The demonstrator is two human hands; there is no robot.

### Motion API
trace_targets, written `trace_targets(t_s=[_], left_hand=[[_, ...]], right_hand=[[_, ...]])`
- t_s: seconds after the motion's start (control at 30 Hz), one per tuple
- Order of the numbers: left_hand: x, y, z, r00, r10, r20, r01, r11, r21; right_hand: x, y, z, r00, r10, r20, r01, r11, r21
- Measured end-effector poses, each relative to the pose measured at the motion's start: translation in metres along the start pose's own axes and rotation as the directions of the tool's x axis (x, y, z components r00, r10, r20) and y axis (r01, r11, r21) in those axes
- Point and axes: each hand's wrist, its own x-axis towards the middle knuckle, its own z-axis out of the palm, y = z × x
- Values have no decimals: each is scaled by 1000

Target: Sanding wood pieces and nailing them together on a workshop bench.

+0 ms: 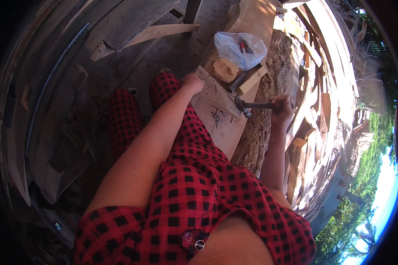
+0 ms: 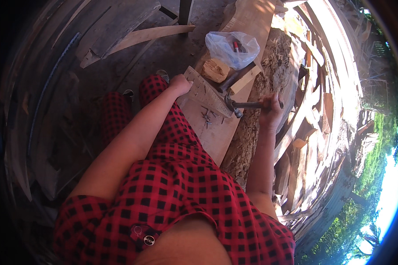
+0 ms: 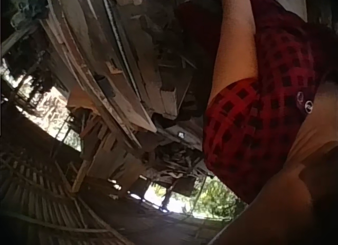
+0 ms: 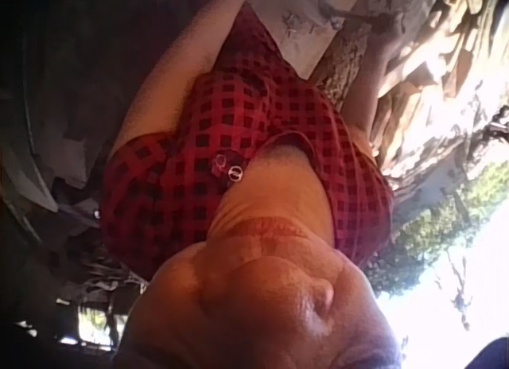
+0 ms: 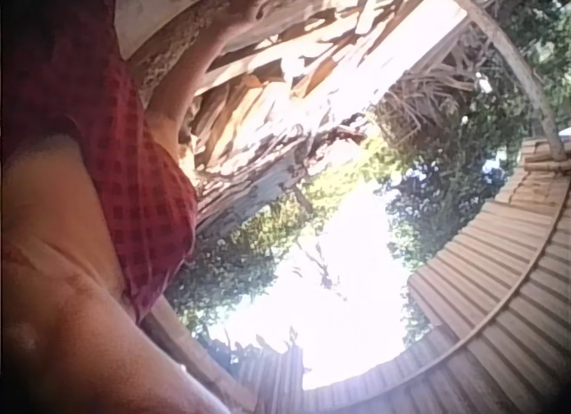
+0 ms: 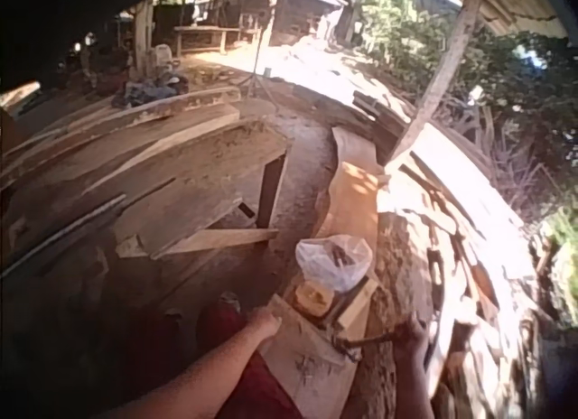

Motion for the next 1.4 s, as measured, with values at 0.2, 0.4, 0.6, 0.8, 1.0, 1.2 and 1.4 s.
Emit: trace_targets(t_s=[0.2, 0.4, 0.6, 0.8, 1.0, 1.2, 1.4], left_hand=[[2, 3, -4, 998, -42, 49, 42, 999, 17], [4, -2, -3, 994, -68, 87, 70, 998, -10], [0, 4, -1, 1000, -17, 4, 17, 1000, -11], [3, 3, -2, 993, -63, 97, 64, 998, 1], [5, 1, -3, 992, -61, 114, 62, 998, -2], [-14, 10, 11, 991, -22, -130, 28, 999, 40], [-81, 15, 2, 765, 567, -306, -519, 824, 228]], right_hand=[[-27, -34, 36, 985, 58, 161, -45, 995, -84], [-51, -18, 69, 930, 269, 252, -81, 816, -572], [-63, 17, 73, 894, 375, 247, -120, 730, -673], [-56, 21, 80, 889, 387, 246, -113, 705, -700], [-69, -2, 114, 884, 367, 290, -37, 672, -739], [-65, 19, 108, 863, 373, 340, 0, 674, -739], [-71, -18, 101, 902, 341, 264, -67, 716, -695]])
